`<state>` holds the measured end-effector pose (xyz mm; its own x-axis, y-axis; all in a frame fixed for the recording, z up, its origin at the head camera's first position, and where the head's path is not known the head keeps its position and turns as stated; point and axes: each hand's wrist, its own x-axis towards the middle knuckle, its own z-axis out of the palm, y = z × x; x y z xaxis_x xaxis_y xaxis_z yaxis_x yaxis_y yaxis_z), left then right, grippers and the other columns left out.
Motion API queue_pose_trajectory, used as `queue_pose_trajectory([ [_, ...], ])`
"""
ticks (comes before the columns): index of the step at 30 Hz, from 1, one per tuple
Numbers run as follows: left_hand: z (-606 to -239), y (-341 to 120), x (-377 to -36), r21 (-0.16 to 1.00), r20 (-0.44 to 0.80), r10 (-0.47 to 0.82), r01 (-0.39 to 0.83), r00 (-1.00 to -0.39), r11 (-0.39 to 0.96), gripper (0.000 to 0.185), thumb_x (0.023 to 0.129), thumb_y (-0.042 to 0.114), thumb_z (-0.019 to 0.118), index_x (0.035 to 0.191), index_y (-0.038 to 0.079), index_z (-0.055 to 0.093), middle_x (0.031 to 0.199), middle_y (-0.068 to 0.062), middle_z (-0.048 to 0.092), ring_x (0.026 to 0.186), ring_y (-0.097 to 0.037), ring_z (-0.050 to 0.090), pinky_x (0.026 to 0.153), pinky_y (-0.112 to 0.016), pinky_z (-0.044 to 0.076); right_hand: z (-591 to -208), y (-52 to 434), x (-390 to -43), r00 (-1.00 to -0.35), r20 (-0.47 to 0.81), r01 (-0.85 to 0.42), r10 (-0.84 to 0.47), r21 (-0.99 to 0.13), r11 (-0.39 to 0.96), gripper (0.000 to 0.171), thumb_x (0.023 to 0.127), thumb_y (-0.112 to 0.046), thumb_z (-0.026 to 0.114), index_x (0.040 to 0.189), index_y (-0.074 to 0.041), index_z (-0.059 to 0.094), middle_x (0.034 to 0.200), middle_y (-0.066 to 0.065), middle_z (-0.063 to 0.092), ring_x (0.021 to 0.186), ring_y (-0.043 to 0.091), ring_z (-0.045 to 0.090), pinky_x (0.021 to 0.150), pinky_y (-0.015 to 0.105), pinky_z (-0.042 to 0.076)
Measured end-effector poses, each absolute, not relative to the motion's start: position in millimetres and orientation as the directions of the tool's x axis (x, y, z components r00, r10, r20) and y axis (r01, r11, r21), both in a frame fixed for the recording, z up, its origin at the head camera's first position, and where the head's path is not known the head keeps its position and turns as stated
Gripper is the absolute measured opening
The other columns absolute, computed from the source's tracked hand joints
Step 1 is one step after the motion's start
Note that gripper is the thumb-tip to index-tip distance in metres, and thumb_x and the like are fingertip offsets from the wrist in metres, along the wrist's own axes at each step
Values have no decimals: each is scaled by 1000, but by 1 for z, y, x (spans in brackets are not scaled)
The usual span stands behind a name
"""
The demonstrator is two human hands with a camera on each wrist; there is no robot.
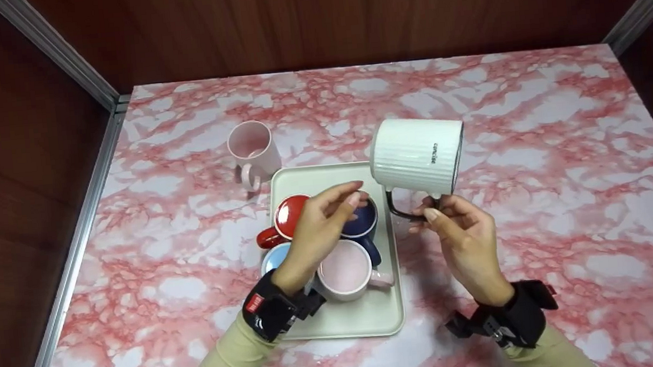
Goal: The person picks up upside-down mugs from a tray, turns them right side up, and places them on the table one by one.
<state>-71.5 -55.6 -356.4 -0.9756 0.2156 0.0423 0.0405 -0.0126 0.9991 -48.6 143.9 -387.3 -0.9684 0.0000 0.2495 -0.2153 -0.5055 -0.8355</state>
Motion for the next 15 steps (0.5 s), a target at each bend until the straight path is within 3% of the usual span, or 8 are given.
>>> queue_pose_trajectory([
  [7, -354, -74, -71, 996, 70, 132, 62, -989, -58, 29, 93, 3, 49, 119, -10, 51, 102, -27, 59, 98, -35, 56, 82, -43, 46, -384, 147, -60, -968, 251, -220, 12, -826, -519, 16, 83, 20, 45, 87, 10, 57, 90, 18, 61, 76, 24, 63, 66, 31, 52],
  [13, -353, -88, -69, 995, 69, 71, 64, -995, -71, 28, 92, 2, 49, 118, -10, 51, 98, -18, 61, 92, -22, 58, 81, -45, 46, -383, 149, -74, -972, 236, -201, 2, -822, -533, 14, 83, 20, 46, 85, 10, 56, 88, 19, 61, 73, 24, 63, 65, 32, 53],
  [15, -353, -92, -69, 996, 69, 57, 65, -996, -67, 28, 92, 2, 49, 117, -10, 51, 98, -18, 61, 93, -24, 57, 80, -42, 47, -382, 148, -80, -974, 227, -197, 5, -832, -519, 14, 82, 20, 47, 84, 10, 56, 87, 19, 61, 71, 24, 63, 64, 32, 53],
])
